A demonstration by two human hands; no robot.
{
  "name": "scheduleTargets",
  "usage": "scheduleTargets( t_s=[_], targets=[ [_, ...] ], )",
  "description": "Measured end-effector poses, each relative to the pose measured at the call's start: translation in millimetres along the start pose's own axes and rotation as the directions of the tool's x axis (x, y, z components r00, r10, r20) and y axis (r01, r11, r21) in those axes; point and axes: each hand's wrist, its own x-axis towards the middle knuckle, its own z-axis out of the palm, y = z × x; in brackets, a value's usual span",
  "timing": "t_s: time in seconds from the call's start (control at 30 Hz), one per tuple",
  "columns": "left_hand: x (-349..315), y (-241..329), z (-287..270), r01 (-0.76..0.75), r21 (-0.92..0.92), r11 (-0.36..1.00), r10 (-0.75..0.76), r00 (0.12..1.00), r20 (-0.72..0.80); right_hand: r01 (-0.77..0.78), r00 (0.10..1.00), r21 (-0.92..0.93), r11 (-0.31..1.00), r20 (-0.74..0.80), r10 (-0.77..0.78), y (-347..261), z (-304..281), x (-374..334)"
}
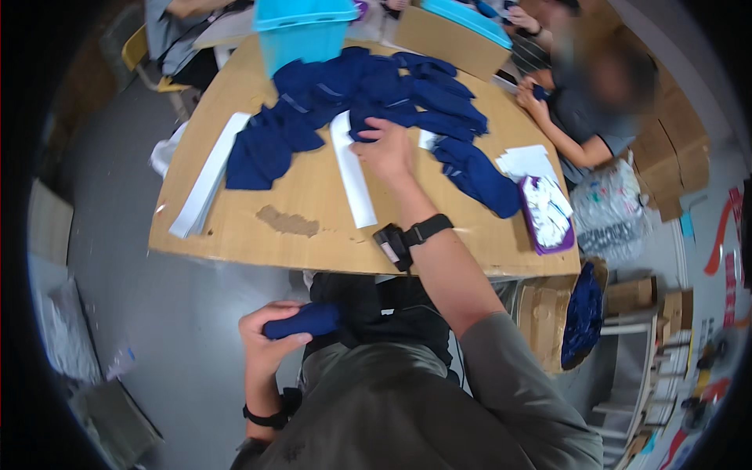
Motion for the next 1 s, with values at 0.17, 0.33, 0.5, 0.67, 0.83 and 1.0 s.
scheduleTargets(
  t_s=[0.17,0.33,0.5,0.67,0.83,1.0],
  targets=[
    [-4.9,2.1,1.5,-0.016,-0.148,0.989,-0.013,0.982,-0.188,0.08,0.996,0.001,0.997,-0.048,-0.08,-2.2,11.4,-14.8],
    [3.2,4.2,1.5,-0.061,-0.092,0.994,0.049,0.99,-0.131,0.122,0.983,-0.268,0.956,-0.097,-0.153,-19.6,16.6,-31.0],
    [2.7,2.8,7.1,-0.006,0.042,0.999,0.006,1.0,0.005,0.208,0.97,-0.33,0.921,-0.05,-0.237,-25.7,17.2,-34.9],
    [7.4,-0.7,16.3,-0.02,0.098,0.995,0.014,0.998,0.06,0.168,0.963,-0.235,0.957,-0.17,-0.211,-19.7,13.7,-37.3],
    [8.7,11.7,16.3,0.067,0.013,0.998,-0.067,0.998,0.0,0.206,0.974,-0.201,0.958,-0.056,-0.221,-31.6,11.8,-72.0],
    [18.7,6.1,15.6,0.066,0.122,0.99,-0.067,0.998,0.001,0.494,0.856,-0.379,0.783,0.057,-0.513,-22.7,11.6,-114.9]
  ],
)
